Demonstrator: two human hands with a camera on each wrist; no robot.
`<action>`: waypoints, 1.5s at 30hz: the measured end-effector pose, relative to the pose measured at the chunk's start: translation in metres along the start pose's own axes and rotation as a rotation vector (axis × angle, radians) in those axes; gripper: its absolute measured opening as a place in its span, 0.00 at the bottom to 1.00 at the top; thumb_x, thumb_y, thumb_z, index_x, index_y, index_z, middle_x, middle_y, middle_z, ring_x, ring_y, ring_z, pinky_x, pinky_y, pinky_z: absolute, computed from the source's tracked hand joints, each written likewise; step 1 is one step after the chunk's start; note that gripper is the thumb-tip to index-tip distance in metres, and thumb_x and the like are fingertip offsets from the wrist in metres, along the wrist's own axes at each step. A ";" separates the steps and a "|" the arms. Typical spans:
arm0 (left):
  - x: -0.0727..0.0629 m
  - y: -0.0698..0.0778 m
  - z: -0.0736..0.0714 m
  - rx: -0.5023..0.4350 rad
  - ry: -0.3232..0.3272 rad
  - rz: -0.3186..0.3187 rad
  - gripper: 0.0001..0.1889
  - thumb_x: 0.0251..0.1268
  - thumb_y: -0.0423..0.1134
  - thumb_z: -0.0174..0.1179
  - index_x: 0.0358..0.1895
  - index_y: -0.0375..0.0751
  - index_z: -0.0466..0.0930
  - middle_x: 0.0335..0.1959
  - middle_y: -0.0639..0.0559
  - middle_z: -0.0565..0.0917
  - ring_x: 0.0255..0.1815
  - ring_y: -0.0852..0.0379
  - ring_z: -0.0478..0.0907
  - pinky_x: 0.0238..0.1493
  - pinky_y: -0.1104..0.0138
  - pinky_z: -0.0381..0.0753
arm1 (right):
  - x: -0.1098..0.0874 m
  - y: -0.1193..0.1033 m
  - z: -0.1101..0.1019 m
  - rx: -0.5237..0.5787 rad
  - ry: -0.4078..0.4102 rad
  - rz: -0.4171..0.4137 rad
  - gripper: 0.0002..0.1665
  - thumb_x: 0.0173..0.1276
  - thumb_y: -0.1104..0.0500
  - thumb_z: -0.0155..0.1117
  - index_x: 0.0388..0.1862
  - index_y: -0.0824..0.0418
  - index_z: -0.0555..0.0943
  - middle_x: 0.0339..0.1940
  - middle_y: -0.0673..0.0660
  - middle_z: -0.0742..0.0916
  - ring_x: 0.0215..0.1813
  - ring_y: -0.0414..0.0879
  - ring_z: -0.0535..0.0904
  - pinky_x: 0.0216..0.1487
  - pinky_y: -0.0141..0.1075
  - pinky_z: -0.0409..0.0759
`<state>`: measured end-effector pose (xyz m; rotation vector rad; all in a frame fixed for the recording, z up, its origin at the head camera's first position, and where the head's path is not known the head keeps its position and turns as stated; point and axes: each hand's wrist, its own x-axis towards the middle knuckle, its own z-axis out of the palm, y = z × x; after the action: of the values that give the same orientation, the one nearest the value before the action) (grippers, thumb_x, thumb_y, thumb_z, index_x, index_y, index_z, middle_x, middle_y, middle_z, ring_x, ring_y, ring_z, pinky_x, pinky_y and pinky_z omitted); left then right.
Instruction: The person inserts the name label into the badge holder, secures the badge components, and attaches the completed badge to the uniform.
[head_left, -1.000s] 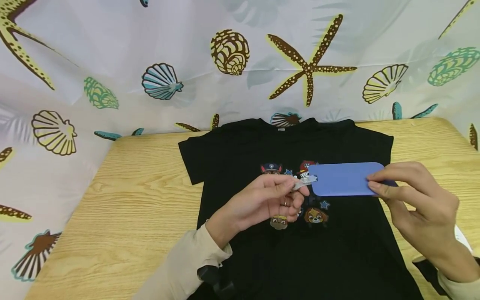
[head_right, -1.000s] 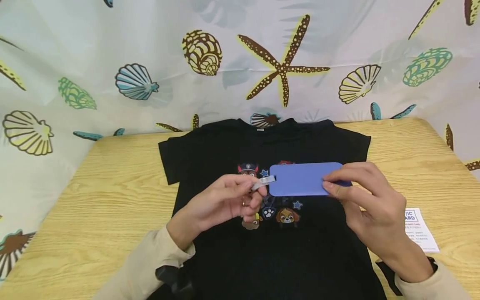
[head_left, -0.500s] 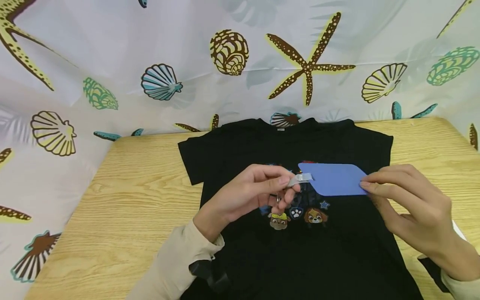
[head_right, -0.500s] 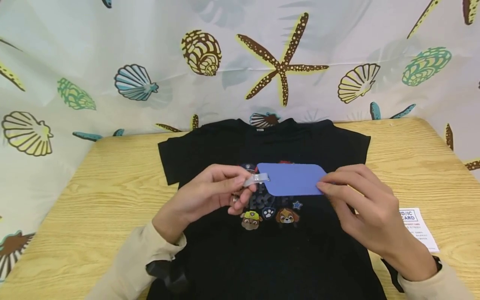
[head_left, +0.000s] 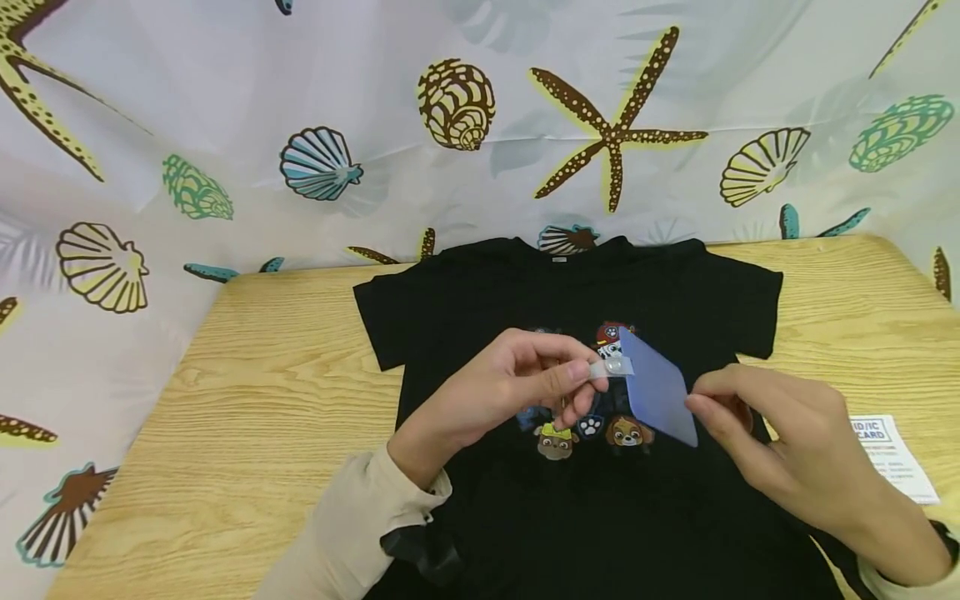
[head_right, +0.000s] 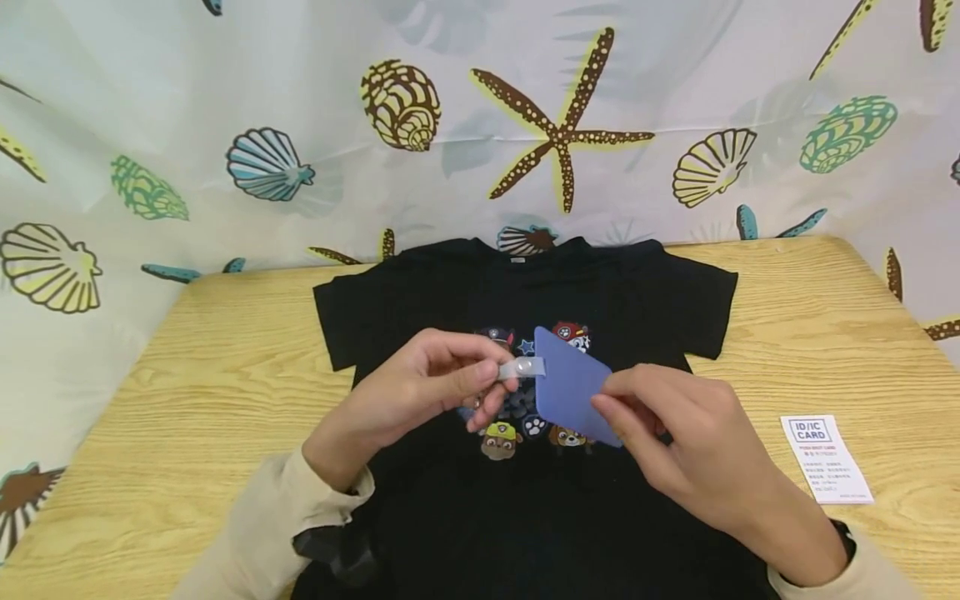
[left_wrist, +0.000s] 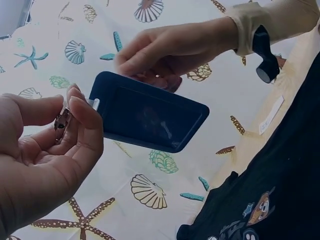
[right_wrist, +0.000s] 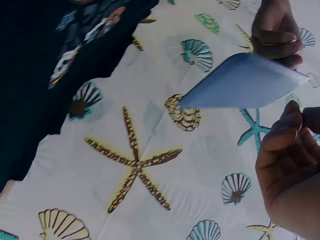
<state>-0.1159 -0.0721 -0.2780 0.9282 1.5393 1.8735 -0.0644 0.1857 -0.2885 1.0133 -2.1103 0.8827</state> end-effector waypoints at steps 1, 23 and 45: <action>0.000 0.000 0.001 0.019 -0.008 0.003 0.13 0.74 0.32 0.49 0.44 0.18 0.74 0.27 0.49 0.78 0.27 0.58 0.74 0.33 0.69 0.79 | 0.001 -0.002 0.001 -0.005 -0.017 0.031 0.22 0.75 0.45 0.51 0.30 0.59 0.81 0.19 0.41 0.74 0.22 0.29 0.64 0.22 0.20 0.62; 0.001 -0.010 0.025 0.052 -0.021 0.010 0.11 0.75 0.27 0.45 0.41 0.18 0.73 0.24 0.52 0.75 0.27 0.60 0.75 0.33 0.69 0.79 | 0.013 -0.030 0.027 -0.104 -0.177 0.268 0.21 0.76 0.55 0.53 0.20 0.49 0.64 0.14 0.37 0.60 0.15 0.28 0.53 0.15 0.24 0.53; 0.005 -0.038 0.029 -0.040 0.092 0.084 0.12 0.73 0.25 0.47 0.40 0.12 0.72 0.26 0.52 0.80 0.25 0.61 0.80 0.38 0.68 0.83 | 0.002 -0.017 0.053 0.025 -0.109 0.168 0.23 0.81 0.58 0.37 0.22 0.56 0.66 0.14 0.37 0.62 0.17 0.27 0.54 0.15 0.18 0.52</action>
<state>-0.0975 -0.0430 -0.3108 0.9132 1.5317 2.0249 -0.0646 0.1358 -0.3124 0.9253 -2.3082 0.9568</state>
